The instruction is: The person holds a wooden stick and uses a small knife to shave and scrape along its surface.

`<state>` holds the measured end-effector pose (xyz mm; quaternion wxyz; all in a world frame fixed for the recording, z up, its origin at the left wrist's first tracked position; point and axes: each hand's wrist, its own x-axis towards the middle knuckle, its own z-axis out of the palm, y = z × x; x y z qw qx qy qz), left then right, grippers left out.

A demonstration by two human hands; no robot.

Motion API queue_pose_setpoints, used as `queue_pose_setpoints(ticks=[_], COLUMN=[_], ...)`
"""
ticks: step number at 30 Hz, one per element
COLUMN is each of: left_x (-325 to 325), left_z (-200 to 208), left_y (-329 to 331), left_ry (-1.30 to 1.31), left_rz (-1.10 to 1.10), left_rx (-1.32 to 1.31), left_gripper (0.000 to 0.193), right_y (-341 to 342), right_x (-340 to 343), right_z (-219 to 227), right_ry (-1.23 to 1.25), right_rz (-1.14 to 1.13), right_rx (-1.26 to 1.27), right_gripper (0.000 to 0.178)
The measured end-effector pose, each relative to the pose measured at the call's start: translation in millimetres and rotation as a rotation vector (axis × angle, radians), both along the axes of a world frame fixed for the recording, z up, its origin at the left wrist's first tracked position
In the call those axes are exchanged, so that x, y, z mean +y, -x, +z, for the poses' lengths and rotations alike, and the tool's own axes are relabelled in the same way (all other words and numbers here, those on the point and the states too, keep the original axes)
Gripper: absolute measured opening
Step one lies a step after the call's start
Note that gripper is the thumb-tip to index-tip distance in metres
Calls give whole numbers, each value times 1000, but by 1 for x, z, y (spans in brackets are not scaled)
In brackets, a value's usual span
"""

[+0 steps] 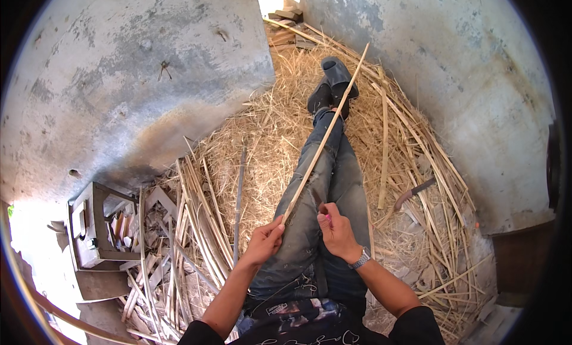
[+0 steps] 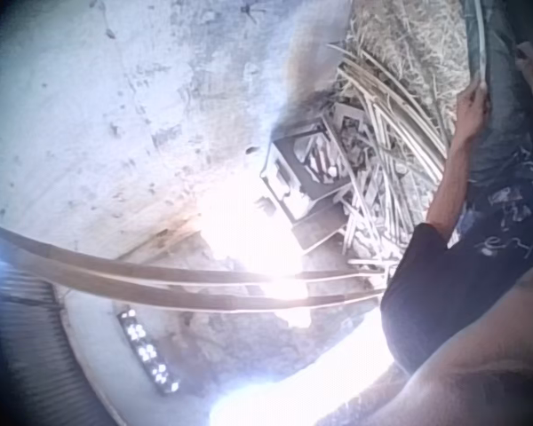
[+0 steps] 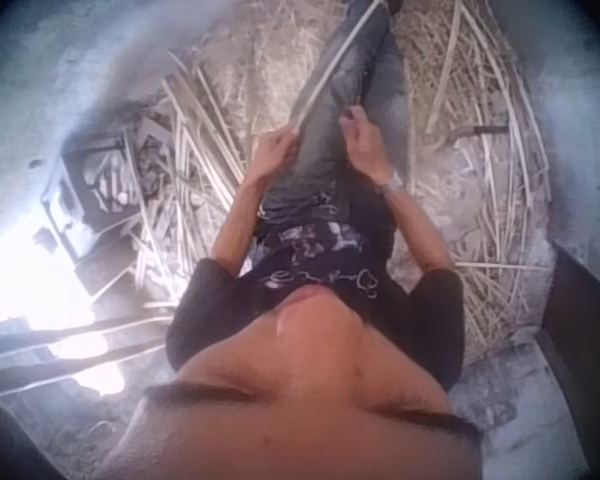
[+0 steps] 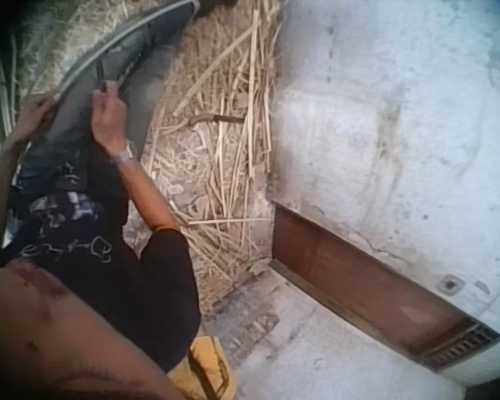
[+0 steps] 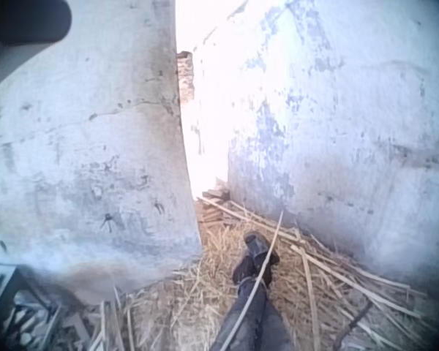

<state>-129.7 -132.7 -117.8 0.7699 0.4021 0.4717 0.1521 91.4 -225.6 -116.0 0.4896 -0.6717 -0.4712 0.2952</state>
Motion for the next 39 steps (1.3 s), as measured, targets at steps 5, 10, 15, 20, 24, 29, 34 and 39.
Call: queue_pose_setpoints(ticks=[5,10,15,20,24,29,34,39], left_x=[-2,-5,-10,-22,-28,-17,-19,-42], left_z=[-1,-5,-8,-3,-6,-5,-2,17], left_y=[-2,-1,-6,-2,12,-1,15,45], left_ry=[-19,-87,-202,-355,-258,-253,-207,-135], left_rz=[-11,-22,-33,-122,-54,-25,-59,-88], left_rx=[20,-5,40,195,101,85,70,101], left_gripper=[49,48,47,46,47,46,48,47], right_y=[4,7,-13,-98,-119,-52,-22,-120], right_x=[8,26,41,72,81,62,49,105], right_z=[1,-8,-18,-44,-13,-2,-1,-18], right_ry=[182,251,242,54,224,197,199,126], right_rz=[128,161,162,-126,-195,124,298,12], right_rx=[-300,-627,-673,-695,-734,-665,-731,-877], right_gripper=[40,52,53,58,58,54,51,57])
